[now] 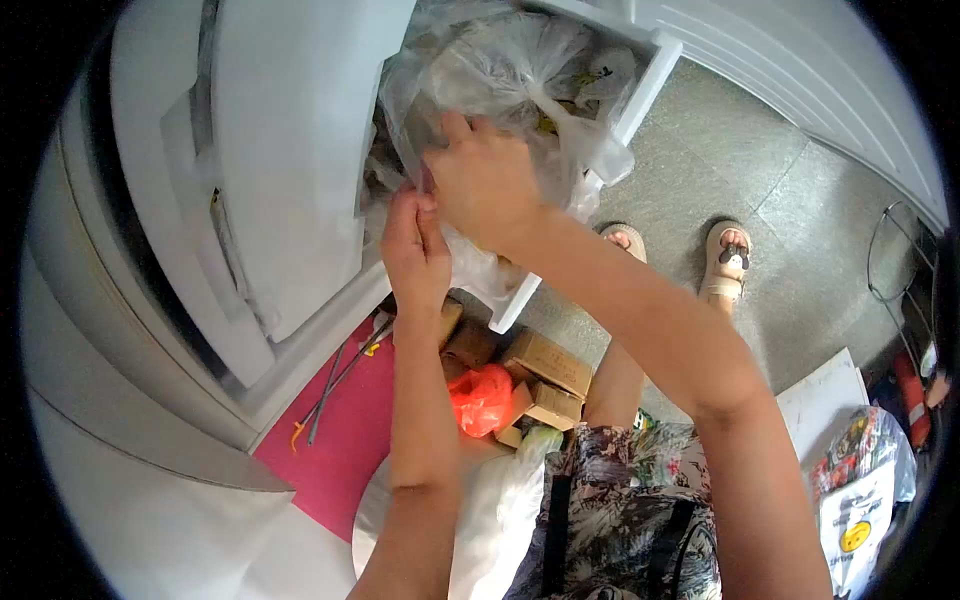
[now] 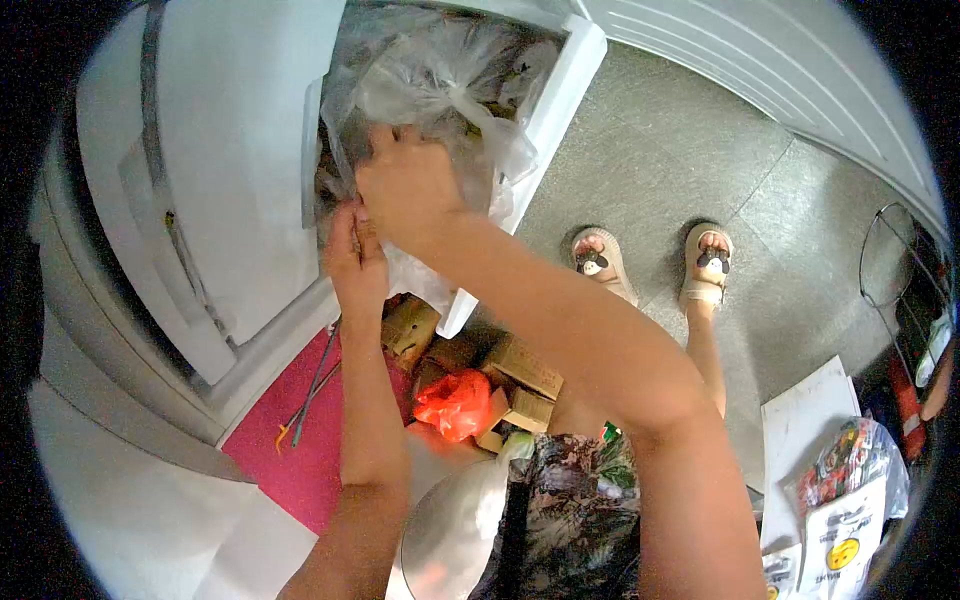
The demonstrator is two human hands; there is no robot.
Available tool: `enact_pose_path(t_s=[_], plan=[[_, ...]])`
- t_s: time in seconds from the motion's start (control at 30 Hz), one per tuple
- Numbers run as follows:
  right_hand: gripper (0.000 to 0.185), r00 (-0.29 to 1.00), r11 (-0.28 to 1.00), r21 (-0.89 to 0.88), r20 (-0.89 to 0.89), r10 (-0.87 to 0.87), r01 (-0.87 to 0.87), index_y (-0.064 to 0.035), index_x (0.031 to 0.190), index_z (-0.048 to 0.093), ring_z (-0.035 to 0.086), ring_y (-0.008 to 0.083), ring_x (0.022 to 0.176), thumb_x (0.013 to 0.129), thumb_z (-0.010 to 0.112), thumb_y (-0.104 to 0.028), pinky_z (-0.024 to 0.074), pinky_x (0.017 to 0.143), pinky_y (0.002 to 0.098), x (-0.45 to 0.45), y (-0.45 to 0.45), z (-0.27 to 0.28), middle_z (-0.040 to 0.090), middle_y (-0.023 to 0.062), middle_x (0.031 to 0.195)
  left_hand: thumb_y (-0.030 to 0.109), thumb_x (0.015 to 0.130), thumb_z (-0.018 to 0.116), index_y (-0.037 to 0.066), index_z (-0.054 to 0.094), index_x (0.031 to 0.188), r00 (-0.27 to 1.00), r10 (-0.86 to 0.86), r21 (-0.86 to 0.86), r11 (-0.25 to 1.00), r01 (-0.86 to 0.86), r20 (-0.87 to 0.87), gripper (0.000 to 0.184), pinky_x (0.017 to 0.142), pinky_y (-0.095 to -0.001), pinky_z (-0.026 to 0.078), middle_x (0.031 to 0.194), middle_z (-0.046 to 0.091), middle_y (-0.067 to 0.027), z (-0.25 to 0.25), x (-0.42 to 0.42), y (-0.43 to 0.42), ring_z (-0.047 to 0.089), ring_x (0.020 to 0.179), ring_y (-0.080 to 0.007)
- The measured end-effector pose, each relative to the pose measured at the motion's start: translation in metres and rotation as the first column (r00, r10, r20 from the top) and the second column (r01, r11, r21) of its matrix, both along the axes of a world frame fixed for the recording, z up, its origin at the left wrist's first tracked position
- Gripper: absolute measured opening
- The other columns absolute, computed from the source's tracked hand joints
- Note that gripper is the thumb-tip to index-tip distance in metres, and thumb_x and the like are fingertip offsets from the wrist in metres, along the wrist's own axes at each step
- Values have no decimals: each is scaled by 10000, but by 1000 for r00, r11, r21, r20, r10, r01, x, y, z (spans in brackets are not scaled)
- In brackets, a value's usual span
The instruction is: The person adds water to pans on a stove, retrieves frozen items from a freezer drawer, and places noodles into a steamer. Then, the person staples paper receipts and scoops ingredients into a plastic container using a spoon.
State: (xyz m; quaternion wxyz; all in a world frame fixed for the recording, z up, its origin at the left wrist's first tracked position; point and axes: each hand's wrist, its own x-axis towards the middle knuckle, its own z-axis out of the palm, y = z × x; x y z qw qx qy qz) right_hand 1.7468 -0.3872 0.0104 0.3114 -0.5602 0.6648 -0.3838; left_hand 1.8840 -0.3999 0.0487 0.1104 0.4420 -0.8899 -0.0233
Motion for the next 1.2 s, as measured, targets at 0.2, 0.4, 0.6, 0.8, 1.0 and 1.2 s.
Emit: enact_pose_path(t_s=[0.2,0.4,0.6,0.8,1.0,1.2], plan=[[190,995,998,-53,-98,29,-34,-52,792,726,603,309,930,746,605,-190,528,714,417,12,0,-3,605,149,982,203,917,508,-2,583,1056,925,377,230,897,-378,49,258,804,-454,460,1059,618,-228,-20,6,-41,596,932,-397],[189,990,996,-29,-110,86,-90,-54,811,729,594,304,946,756,597,-178,529,712,410,9,0,-2,598,151,1002,307,870,567,9,602,1115,682,242,229,821,-523,690,387,809,-437,505,1108,634,-202,-54,22,-100,624,983,-364],[170,986,993,16,-114,120,-119,-67,812,728,587,299,973,776,596,-167,534,716,398,8,1,1,592,146,1028,342,847,567,16,509,1227,940,178,277,925,-262,292,504,904,-454,449,1172,586,-236,-87,42,-136,550,1070,-410],[153,984,989,46,-105,142,-138,-63,826,714,580,309,1004,750,619,-156,539,744,397,6,2,5,577,150,1055,325,851,567,24,521,1222,927,232,244,920,-308,295,480,913,-449,445,1178,586,-228,-84,29,-139,547,1082,-405],[160,984,988,47,-86,153,-150,-62,834,714,581,315,1007,748,615,-153,541,748,401,5,2,2,573,156,1065,308,854,568,32,534,1217,913,335,91,927,-363,233,457,923,-445,442,1185,587,-220,-77,13,-103,544,1093,-400],[182,986,994,-42,-140,95,-102,-48,817,714,591,299,962,765,585,-165,542,692,395,11,4,1,583,149,1037,291,858,568,40,547,1212,910,372,64,919,-389,182,435,932,-440,438,1191,587,-212,-78,9,-110,540,1104,-394]])
